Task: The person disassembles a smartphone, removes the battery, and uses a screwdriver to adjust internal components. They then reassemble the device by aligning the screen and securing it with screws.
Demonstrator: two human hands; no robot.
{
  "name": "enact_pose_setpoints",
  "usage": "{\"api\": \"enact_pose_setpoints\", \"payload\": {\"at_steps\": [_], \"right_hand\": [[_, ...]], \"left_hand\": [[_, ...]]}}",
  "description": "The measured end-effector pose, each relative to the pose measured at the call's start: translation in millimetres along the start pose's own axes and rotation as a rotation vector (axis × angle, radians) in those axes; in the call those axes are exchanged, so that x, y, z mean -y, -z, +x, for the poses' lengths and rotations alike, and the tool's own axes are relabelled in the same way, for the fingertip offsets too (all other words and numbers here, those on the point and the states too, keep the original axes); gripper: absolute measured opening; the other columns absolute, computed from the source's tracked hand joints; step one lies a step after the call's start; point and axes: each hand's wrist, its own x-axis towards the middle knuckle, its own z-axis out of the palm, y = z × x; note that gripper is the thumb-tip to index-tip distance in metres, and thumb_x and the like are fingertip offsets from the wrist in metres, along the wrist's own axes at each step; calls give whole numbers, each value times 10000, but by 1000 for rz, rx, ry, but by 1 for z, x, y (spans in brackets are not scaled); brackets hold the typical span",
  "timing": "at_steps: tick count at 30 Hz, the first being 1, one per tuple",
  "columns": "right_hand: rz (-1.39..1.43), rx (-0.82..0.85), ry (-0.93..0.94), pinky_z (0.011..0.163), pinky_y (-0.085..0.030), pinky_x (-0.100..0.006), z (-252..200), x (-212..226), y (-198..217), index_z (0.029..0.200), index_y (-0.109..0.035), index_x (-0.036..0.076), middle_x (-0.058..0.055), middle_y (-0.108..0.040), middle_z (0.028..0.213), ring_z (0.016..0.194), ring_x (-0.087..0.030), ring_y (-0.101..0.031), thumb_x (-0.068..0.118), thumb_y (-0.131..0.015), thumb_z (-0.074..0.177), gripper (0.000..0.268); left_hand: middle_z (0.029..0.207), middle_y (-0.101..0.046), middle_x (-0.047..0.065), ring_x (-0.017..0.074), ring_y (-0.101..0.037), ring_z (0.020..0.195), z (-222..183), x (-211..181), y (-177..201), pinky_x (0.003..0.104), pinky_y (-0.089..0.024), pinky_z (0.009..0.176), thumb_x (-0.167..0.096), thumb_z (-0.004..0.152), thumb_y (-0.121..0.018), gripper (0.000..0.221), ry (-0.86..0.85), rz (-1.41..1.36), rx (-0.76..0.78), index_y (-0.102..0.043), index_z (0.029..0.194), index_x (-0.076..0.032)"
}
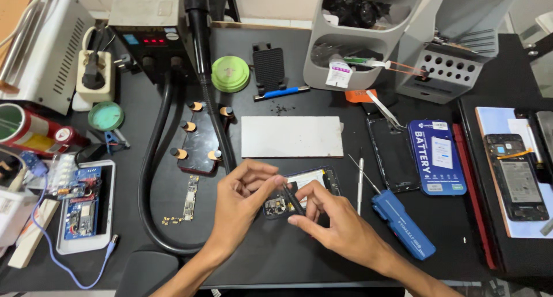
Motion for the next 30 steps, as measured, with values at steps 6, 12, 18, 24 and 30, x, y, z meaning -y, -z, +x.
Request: {"api": "enact_pose_setpoints", "payload": {"at_steps": [6,12,18,24,30], "right_hand": [[89,-52,-40,542,-486,-266,-6,-10,17,1120,-559,27,-5,-564,629,575,-83,-591,175,-709,940,278],[94,-38,-97,571,-535,-252,-7,-21,43,1023,-641,16,-11,-620,679,606,-87,-631,202,-631,992,188],[-35,39,-155,599,-542,-266,-3,-23,63,1080,-625,47,-29,-632,679,626,-112,-649,220,-617,967,207],[-441,-217,50,635,-523,-313,2,-27,112,1036,-586,14,-91,-682,798,709,-148,-687,232,-653,915,258],[-569,-139,-600,669,-513,-496,11,-40,145,1110,-633,80,-239,-692,742,683,-364,-687,310,-589,1017,251]], "left_hand": [[921,-767,126,140,-725,887,24,-7,-13,277,-558,827,-96,946,-702,169,133,4,175,-708,1044,41],[931,-778,134,178,-747,927,43,-4,-18,320,-553,929,-162,955,-684,225,293,-101,373,-743,1005,50],[918,-791,138,172,-740,894,46,5,-17,318,-557,910,-149,931,-694,195,289,-3,358,-772,952,28],[862,-779,104,124,-734,864,45,11,-8,268,-527,904,-198,953,-678,184,269,114,252,-726,930,-22],[710,-629,8,109,-669,740,42,18,1,259,-502,833,-264,991,-639,224,260,99,282,-660,899,-61]]}}
